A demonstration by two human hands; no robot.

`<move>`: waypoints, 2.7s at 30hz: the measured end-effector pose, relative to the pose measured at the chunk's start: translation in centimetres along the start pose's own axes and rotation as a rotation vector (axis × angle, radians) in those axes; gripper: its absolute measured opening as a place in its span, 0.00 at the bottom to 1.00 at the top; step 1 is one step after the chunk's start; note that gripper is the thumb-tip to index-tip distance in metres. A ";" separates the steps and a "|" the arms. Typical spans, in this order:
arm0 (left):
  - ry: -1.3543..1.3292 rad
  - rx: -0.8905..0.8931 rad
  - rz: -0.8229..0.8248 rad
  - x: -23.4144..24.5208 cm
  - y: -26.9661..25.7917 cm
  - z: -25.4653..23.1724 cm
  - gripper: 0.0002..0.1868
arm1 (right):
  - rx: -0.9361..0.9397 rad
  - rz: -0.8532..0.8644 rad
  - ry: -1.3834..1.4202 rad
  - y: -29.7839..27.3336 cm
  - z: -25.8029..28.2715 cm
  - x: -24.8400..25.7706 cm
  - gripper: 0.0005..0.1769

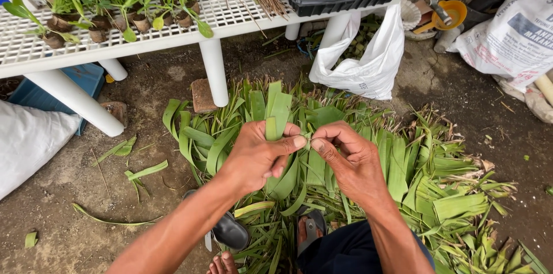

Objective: The person sits on the ground and folds long green leaves into a specific shape. They use a small knife to trim the edges of the folded leaves and secure the shape with a thin stick.

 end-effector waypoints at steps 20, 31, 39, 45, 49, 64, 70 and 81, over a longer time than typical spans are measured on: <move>0.960 -1.148 -0.403 -2.6 -10.0 -13.9 0.02 | -0.307 -0.487 1.261 3.6 -4.9 -5.8 0.06; 0.598 -0.748 -0.821 9.4 -3.6 -31.6 0.16 | -0.401 -0.192 1.211 4.5 -2.6 -12.4 0.06; -0.060 -0.400 -0.170 9.6 6.6 -16.8 0.20 | -0.163 -0.249 0.879 1.4 -1.9 -4.1 0.08; -0.208 -0.272 0.297 1.4 6.9 -9.6 0.18 | -0.249 -0.283 0.012 -1.1 -1.1 1.5 0.12; -0.246 -0.124 0.272 -2.2 6.1 -5.5 0.15 | -0.468 -0.044 0.077 -2.0 -4.3 0.0 0.27; -0.087 -0.177 0.066 -1.4 5.1 -5.0 0.10 | -0.372 -0.098 0.280 -3.9 -5.6 1.5 0.06; 0.341 0.060 0.028 -2.5 2.6 -1.1 0.13 | -0.344 -0.053 0.297 -3.4 -4.2 0.2 0.09; 0.251 0.054 0.056 -2.6 0.4 0.9 0.07 | 0.196 -0.398 -0.409 -3.6 2.9 3.8 0.21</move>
Point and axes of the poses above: each hand's wrist, its own y-axis towards the middle knuckle, its own x-axis out of the back of the hand, z = x × y, the point moved 9 cm from there along y, towards the middle knuckle, and after that the axes turned 11 degrees about z, right-handed, at the moved point
